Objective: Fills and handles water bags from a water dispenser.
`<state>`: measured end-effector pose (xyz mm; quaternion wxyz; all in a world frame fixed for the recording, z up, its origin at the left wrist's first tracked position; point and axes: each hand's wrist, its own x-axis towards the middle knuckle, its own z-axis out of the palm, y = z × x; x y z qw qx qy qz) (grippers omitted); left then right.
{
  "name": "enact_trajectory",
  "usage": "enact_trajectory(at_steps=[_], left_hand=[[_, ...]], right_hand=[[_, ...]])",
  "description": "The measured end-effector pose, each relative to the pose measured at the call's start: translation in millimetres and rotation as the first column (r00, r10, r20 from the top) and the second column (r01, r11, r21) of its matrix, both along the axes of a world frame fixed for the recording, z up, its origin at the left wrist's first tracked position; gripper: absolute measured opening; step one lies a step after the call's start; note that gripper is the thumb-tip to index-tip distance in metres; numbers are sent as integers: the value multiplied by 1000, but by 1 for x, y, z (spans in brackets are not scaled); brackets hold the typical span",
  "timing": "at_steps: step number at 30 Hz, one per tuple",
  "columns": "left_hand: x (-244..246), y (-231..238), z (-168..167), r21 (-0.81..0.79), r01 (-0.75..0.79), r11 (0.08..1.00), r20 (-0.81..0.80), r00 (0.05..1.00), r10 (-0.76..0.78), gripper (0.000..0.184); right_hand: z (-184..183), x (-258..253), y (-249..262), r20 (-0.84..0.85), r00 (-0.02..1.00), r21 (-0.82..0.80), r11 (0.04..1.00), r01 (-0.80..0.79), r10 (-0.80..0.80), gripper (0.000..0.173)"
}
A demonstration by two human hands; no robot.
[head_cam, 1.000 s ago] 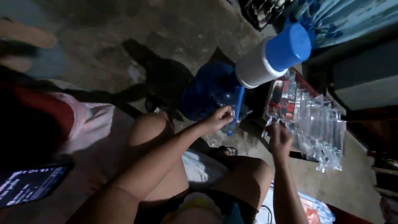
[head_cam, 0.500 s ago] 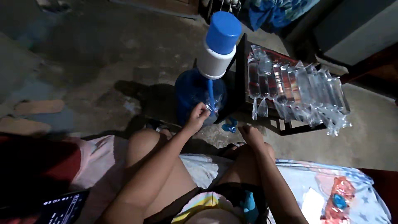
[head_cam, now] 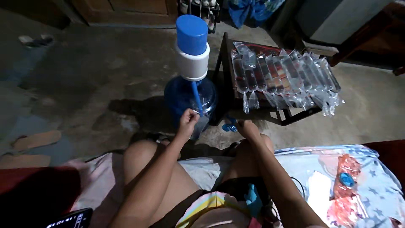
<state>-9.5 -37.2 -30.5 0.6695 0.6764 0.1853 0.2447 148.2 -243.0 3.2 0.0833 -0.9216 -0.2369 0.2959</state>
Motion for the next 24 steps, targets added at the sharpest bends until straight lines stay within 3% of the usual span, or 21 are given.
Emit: enact_trajectory(at_steps=[24], left_hand=[[0, -5, -2, -25, -54, 998, -39, 998, 53, 1]], right_hand=[[-6, 1, -4, 3, 1000, 57, 998, 5, -5, 45]])
